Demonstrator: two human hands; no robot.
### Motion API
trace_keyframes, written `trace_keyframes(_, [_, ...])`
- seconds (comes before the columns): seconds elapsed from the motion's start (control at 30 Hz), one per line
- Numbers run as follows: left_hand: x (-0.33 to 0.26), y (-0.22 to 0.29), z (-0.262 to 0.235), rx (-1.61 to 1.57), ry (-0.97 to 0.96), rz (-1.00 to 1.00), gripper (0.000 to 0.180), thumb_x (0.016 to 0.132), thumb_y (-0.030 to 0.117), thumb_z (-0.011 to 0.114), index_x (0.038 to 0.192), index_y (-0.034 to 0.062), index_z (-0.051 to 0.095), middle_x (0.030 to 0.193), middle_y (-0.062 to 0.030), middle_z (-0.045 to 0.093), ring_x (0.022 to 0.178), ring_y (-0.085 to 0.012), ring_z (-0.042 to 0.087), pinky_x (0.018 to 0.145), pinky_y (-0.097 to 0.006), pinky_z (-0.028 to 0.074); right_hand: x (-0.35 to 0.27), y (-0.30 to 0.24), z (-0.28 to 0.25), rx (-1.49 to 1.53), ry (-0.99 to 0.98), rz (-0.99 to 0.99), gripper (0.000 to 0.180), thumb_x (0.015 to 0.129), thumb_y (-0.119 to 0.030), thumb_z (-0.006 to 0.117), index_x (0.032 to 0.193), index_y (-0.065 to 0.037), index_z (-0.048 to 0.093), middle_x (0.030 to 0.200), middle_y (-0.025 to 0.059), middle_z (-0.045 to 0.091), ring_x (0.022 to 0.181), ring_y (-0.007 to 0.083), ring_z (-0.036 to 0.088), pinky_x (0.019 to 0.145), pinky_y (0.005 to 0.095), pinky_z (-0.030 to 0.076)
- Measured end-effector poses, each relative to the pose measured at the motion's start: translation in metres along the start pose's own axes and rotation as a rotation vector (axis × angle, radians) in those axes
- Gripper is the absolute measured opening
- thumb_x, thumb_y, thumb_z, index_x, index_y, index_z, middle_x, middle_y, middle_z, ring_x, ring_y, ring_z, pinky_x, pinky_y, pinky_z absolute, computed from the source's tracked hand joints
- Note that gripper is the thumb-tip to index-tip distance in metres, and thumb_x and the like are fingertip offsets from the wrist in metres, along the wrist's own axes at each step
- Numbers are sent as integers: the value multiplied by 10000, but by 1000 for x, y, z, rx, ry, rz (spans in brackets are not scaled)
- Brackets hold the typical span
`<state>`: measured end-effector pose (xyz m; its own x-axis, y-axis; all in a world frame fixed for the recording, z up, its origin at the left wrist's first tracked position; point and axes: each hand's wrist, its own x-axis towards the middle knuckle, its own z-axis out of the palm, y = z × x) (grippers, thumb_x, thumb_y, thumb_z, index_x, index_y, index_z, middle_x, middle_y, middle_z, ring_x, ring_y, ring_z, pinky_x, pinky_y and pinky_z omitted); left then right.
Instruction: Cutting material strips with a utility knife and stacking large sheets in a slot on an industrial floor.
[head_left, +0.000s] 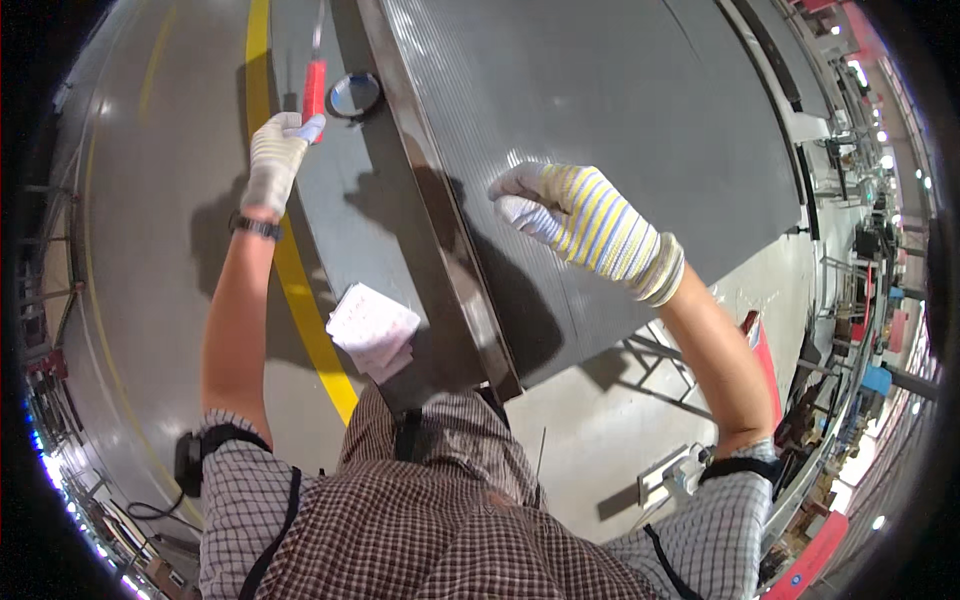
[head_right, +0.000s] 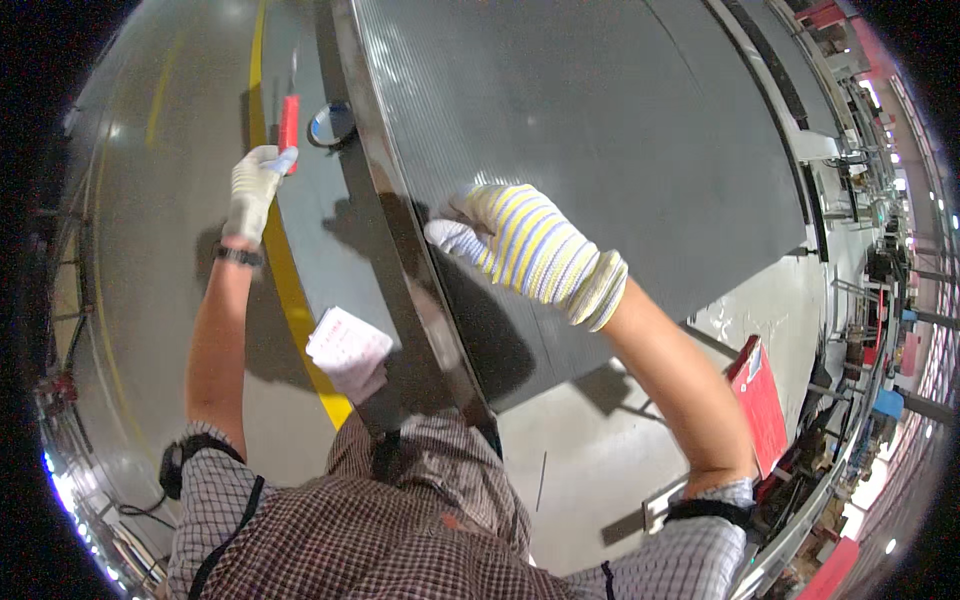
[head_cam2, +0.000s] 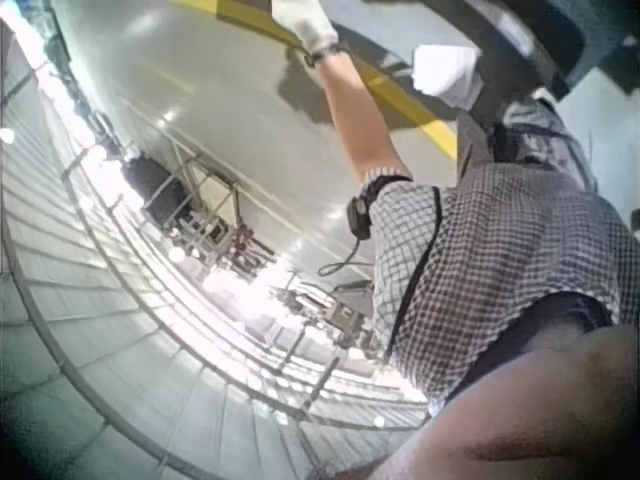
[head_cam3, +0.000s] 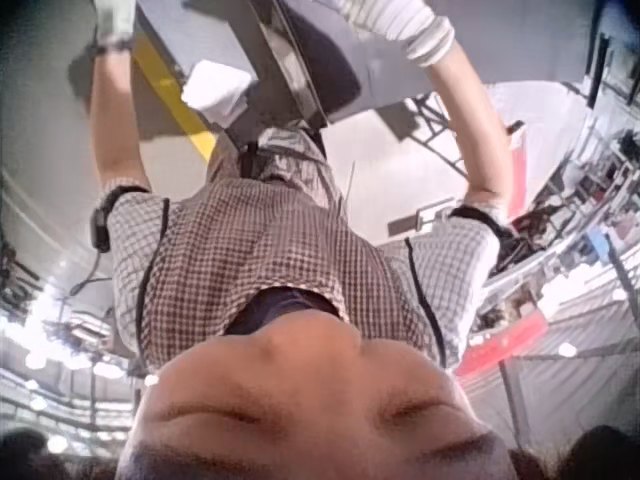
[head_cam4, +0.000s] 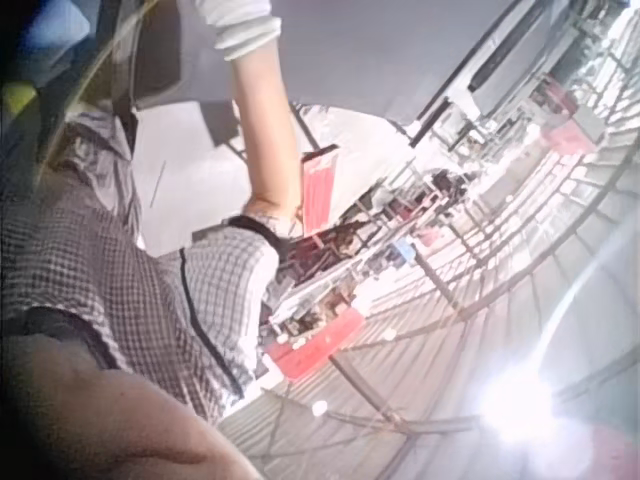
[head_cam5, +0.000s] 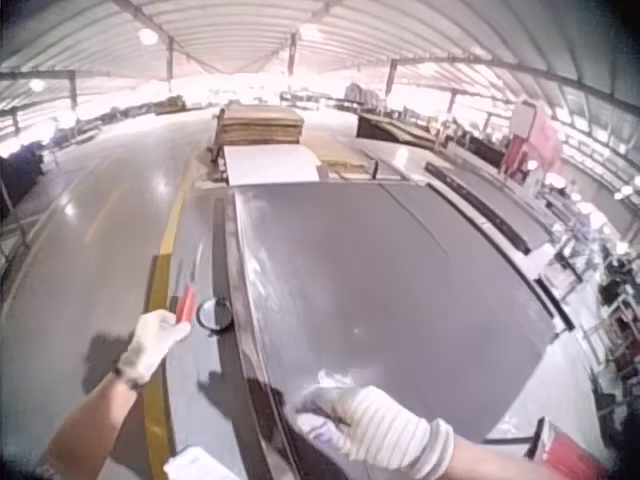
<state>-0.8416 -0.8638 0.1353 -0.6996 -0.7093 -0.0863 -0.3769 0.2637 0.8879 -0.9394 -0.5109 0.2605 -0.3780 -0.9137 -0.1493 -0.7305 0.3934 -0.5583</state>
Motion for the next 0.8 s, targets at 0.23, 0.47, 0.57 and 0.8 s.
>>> trace_keyframes(0.23, [-132, 97, 36, -59, -431, 347, 344, 713, 148, 802, 987, 47, 620, 830, -59, 629, 647, -146, 600, 629, -301, 515, 41, -23, 57, 1442, 256, 154, 367, 922, -205, 651, 1201, 18, 568, 1026, 53, 632, 965, 133, 592, 890, 288, 482])
trace_keyframes(0.47, [-114, 101, 48, 366, -405, 511, 774, 607, 241, 856, 1288, 73, 530, 1264, -134, 518, 1177, -294, 506, 1016, -405, 398, -30, 60, 101, 1335, 586, 593, 199, 918, -162, 612, 1018, 8, 643, 871, 41, 662, 767, 110, 623, 718, 284, 519])
trace_keyframes(0.57, [-98, 80, 46, 658, -439, 370, 1096, 549, 217, 873, 1452, 3, 289, 1481, -212, 301, 1379, -371, 293, 1154, -438, 229, -79, 126, 119, 1176, 858, 778, 166, 912, -160, 615, 1001, -22, 634, 895, 67, 664, 805, 149, 628, 743, 320, 518])
trace_keyframes(0.8, [-65, 24, 79, 643, -236, 348, 1035, 590, 138, 841, 1429, -67, 271, 1446, -250, 354, 1354, -368, 350, 1134, -388, 292, -182, 332, 43, -371, 485, 967, 170, 794, -146, 670, 923, -39, 648, 930, 180, 634, 918, 367, 590, 813, 444, 482])
